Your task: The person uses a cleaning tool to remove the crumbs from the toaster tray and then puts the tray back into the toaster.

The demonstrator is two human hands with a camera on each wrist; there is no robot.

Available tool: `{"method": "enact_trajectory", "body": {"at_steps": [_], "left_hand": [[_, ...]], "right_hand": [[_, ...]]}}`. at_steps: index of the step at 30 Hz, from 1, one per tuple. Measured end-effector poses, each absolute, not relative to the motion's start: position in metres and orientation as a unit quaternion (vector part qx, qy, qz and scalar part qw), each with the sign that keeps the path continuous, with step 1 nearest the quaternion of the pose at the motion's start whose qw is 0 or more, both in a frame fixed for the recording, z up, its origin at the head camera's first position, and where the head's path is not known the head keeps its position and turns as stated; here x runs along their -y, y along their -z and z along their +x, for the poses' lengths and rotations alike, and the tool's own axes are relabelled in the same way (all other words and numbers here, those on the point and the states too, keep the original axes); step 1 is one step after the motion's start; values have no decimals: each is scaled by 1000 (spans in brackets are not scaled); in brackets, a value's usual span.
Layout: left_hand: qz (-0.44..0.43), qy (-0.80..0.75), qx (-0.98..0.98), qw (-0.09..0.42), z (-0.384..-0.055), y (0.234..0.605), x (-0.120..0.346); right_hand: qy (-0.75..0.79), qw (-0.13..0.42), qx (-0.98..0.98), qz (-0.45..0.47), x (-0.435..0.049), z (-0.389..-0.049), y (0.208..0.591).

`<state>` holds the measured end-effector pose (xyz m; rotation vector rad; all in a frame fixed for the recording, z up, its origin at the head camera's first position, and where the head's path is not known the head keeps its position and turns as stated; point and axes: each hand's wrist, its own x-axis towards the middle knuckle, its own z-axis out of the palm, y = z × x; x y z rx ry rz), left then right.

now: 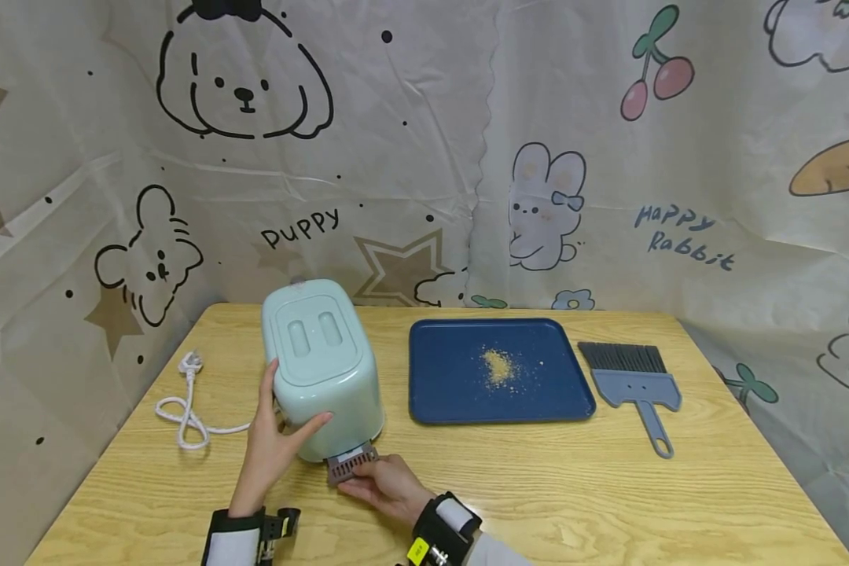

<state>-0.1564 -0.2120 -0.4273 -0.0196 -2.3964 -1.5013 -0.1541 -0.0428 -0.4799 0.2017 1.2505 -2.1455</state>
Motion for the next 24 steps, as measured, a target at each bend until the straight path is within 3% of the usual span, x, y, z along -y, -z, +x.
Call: {"method": "enact_trajectory", "body": {"at_steps": [16, 24], "left_hand": [[-8, 529, 835, 152, -154, 425, 210], [-7, 526, 837, 154, -155, 425, 211]], "right_hand": [[808, 317, -490, 78, 50, -164, 481], [800, 360, -478, 46, 48, -169, 477]]}}
